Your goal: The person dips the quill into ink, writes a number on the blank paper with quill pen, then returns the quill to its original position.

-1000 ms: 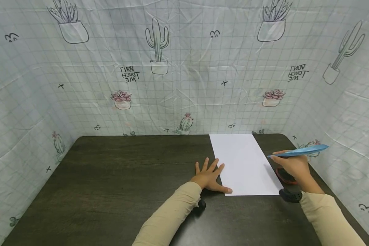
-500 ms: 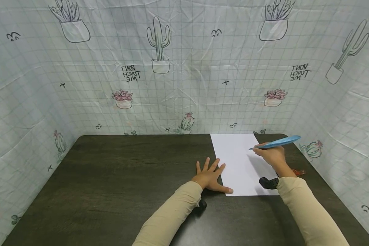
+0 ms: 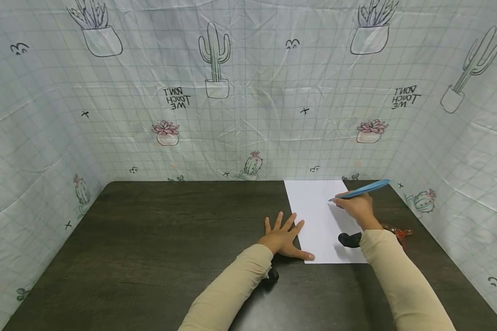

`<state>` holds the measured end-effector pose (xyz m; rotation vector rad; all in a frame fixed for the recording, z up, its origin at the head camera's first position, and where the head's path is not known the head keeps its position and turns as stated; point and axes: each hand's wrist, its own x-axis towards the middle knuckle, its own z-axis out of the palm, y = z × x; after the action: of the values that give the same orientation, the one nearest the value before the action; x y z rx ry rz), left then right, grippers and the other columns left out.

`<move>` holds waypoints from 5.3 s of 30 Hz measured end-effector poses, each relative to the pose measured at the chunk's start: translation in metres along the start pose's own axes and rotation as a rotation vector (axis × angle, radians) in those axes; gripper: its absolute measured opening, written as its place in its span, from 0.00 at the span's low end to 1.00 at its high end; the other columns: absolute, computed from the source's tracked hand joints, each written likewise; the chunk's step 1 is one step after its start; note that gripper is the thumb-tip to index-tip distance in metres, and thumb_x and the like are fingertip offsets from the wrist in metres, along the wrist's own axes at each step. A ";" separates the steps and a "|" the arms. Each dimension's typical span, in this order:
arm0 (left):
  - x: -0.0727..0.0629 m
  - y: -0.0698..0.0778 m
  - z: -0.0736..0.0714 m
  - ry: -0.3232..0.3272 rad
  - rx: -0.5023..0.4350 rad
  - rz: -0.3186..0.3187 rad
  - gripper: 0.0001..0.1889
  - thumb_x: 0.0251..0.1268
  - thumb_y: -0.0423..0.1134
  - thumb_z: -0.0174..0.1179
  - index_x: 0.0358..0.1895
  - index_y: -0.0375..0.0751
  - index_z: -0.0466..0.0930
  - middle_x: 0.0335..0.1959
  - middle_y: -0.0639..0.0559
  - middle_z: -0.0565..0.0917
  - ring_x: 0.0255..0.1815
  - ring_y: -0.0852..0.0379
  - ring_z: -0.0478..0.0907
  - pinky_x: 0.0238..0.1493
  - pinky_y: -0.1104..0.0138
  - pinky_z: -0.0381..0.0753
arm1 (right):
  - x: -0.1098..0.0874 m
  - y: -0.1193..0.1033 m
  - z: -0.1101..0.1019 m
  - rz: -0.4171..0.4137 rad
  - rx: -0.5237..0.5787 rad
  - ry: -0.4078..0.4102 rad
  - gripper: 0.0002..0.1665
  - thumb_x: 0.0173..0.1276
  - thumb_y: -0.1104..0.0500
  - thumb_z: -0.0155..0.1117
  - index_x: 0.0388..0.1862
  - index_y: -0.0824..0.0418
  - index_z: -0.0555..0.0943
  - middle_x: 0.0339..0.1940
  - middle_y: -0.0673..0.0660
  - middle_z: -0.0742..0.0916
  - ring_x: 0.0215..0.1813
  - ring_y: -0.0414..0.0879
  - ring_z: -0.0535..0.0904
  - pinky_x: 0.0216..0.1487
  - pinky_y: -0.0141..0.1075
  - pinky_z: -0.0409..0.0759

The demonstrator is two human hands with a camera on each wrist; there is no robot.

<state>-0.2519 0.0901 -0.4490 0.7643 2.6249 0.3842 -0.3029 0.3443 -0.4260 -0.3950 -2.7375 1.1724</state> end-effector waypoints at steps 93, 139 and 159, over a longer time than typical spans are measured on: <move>-0.001 0.000 0.001 0.005 -0.012 0.005 0.52 0.52 0.75 0.56 0.77 0.67 0.39 0.79 0.62 0.37 0.78 0.49 0.25 0.71 0.41 0.25 | -0.009 0.007 0.020 -0.021 -0.049 0.028 0.22 0.63 0.52 0.68 0.47 0.68 0.85 0.32 0.58 0.90 0.49 0.60 0.81 0.48 0.47 0.77; -0.003 0.002 0.000 -0.003 -0.011 -0.003 0.52 0.52 0.74 0.56 0.77 0.66 0.39 0.79 0.62 0.36 0.78 0.48 0.25 0.71 0.41 0.25 | -0.041 0.022 0.004 -0.206 -0.094 -0.053 0.20 0.60 0.50 0.71 0.43 0.65 0.87 0.37 0.58 0.89 0.35 0.38 0.81 0.34 0.32 0.77; -0.005 0.003 -0.002 0.002 -0.016 0.004 0.52 0.53 0.74 0.56 0.78 0.65 0.40 0.79 0.61 0.36 0.78 0.47 0.25 0.71 0.40 0.25 | -0.050 0.030 -0.007 -0.212 -0.101 -0.046 0.19 0.59 0.52 0.72 0.42 0.65 0.87 0.34 0.58 0.89 0.35 0.40 0.82 0.33 0.32 0.77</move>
<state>-0.2473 0.0893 -0.4444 0.7641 2.6191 0.4066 -0.2478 0.3542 -0.4439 -0.0850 -2.8014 1.0050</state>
